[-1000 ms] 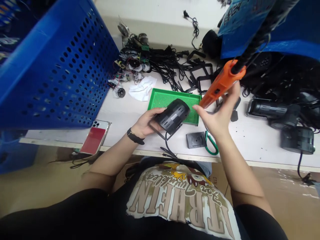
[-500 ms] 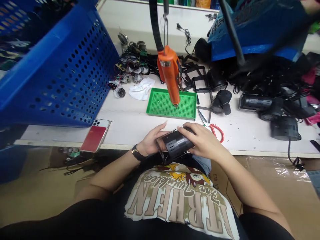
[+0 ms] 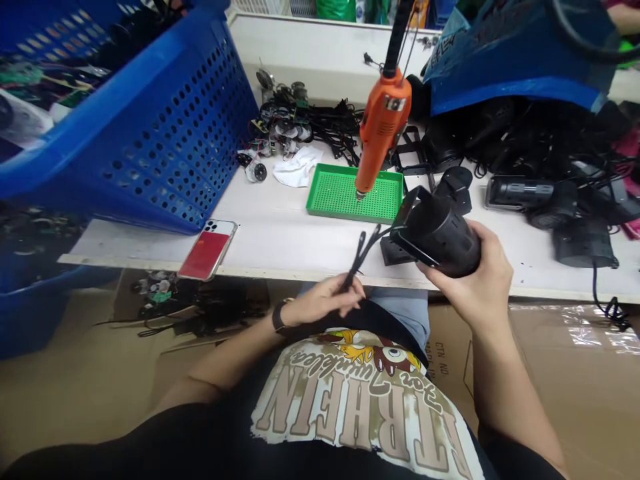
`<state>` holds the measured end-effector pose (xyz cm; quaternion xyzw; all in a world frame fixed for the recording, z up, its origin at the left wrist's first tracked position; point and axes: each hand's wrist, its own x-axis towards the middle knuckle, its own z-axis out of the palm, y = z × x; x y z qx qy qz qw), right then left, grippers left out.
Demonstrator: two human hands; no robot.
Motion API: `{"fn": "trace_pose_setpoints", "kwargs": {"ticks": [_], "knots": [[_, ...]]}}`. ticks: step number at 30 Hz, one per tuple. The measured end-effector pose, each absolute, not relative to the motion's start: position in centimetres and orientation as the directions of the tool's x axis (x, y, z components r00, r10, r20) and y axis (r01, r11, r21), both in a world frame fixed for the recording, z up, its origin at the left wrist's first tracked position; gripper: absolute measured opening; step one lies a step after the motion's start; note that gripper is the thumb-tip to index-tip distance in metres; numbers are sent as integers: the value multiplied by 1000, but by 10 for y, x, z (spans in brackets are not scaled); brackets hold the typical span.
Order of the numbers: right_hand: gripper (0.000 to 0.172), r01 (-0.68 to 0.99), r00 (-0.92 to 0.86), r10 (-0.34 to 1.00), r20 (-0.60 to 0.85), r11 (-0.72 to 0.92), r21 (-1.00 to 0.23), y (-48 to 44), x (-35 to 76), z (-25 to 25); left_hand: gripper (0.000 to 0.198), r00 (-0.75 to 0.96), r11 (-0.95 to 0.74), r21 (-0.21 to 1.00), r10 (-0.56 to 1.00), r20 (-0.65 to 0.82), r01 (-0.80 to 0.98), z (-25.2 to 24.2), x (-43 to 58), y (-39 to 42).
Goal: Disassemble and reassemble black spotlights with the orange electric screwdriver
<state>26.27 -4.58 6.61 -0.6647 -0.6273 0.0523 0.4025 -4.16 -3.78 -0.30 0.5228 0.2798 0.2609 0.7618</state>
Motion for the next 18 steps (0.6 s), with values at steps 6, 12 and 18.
{"fn": "trace_pose_setpoints", "kwargs": {"ticks": [6, 12, 18], "knots": [[93, 718, 153, 967, 204, 33, -695, -62, 224, 30, 33, 152, -171, 957, 979, 138, 233, 18, -115, 23], [89, 689, 18, 986, 164, 106, -716, -45, 162, -10, 32, -158, -98, 781, 956, 245, 617, -3, -107, 49], [86, 753, -30, 983, 183, 143, -642, -38, 141, -24, 33, 55, 72, 995, 996, -75, 65, -33, -46, -10]]}}
